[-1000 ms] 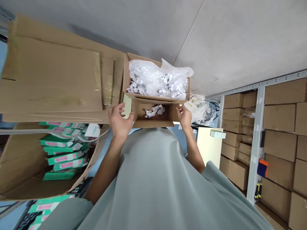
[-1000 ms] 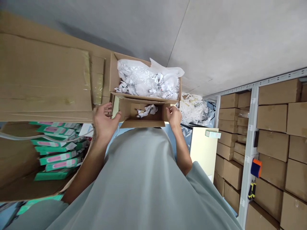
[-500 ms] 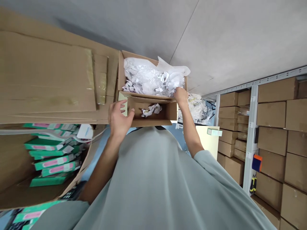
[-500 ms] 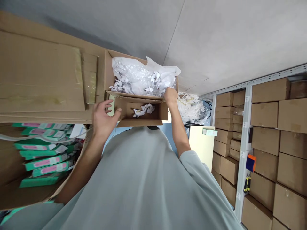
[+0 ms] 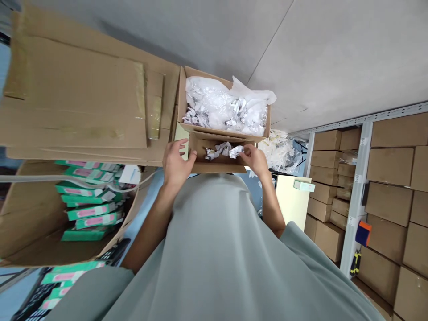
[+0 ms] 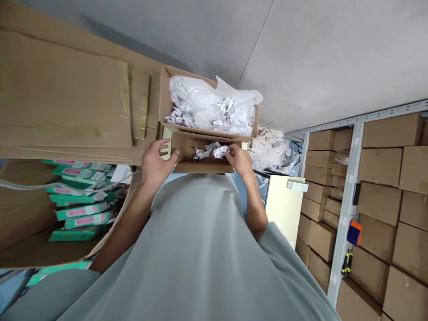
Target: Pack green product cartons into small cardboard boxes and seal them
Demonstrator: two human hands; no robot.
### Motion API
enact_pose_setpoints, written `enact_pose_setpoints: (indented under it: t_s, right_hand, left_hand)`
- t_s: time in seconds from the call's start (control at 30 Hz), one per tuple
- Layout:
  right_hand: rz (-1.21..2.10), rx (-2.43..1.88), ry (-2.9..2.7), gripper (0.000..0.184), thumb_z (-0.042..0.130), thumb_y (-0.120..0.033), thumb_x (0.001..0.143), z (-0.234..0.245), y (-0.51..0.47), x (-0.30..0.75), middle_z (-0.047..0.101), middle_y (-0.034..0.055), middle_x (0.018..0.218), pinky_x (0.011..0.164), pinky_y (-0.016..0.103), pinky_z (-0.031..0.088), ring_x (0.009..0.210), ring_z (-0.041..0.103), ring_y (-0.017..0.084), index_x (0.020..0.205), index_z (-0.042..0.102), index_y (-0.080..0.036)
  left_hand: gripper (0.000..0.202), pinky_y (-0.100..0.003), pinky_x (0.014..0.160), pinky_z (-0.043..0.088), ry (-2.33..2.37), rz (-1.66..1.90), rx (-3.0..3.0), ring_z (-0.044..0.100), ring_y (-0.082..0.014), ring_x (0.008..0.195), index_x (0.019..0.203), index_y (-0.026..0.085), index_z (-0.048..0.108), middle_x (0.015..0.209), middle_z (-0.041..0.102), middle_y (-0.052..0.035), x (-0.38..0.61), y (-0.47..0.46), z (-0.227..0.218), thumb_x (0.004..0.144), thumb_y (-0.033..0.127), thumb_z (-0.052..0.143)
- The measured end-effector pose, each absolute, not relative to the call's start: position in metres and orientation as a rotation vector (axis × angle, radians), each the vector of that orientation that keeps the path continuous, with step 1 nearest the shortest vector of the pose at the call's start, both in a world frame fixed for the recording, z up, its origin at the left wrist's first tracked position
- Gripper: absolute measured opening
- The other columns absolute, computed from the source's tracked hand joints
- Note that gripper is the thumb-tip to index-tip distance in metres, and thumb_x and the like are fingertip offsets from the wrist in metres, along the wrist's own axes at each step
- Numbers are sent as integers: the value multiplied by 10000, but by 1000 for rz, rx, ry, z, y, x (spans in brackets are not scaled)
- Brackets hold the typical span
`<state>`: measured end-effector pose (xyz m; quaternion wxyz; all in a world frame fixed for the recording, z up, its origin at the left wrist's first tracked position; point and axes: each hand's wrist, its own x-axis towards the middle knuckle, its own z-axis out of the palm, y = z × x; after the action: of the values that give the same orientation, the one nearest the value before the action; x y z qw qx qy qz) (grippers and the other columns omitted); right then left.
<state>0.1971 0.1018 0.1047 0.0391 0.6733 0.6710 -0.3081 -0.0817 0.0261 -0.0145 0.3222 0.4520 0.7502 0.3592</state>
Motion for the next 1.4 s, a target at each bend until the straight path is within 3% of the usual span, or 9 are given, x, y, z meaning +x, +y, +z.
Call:
enact_pose_setpoints:
  t_s: [0.2,0.33,0.6,0.83,1.13,1.27,1.4]
  right_hand:
    - [-699,2286,1811,362,715,-364,1164,92,81,199,896,112,1249,992,360,589,1223,835,315,1498,743,-229]
    - [-600,2374,1611,321,675,-360,1184,87,71,205,883,165,1317,1007,361,585,1253,830,325,1426,791,-185]
    - [-705,2550,1459,247,680,-357,1170,85,7,222,911,113,1193,906,305,553,1141,857,287,1227,872,-214]
    - [-627,2993,979,262,688,-412,1078,101,-118,268,883,109,962,839,353,551,925,824,310,1006,839,-211]
    - [-768,3567,579,389,651,-579,994,110,-233,320,723,27,751,694,308,479,709,622,208,817,704,-237]
    - [-641,3711,303,357,664,-550,945,107,-294,382,603,-16,663,687,314,437,665,514,186,748,643,-253]
    - [-739,3830,272,392,663,-605,951,102,-356,443,580,-24,690,682,310,430,678,499,180,779,654,-252]
  left_hand:
    - [429,-473,1181,646,1866,919,1343,717,-314,1379,1400,270,794,1441,710,-123,-78,33,-4,976,223,750]
    - [373,-516,1271,585,1882,864,1390,708,-343,1409,1284,270,857,1449,705,-131,-80,34,-3,952,157,730]
    - [459,-423,1084,663,1767,764,1450,774,-291,1243,1342,234,837,1405,744,-132,-75,30,-5,961,94,622]
    - [492,-402,1058,679,1345,565,1597,786,-269,1189,1326,241,840,1413,763,-117,5,34,-7,924,84,605]
    - [471,-429,1160,635,1034,423,1891,779,-294,1258,1297,238,859,1414,782,-119,131,17,7,923,109,604]
    - [488,-410,1092,656,941,371,1980,799,-276,1161,1302,238,864,1409,796,-104,210,-9,14,916,113,592]
    - [441,-420,1045,679,826,322,2028,800,-295,1180,1244,236,873,1396,801,-117,303,-56,19,910,121,608]
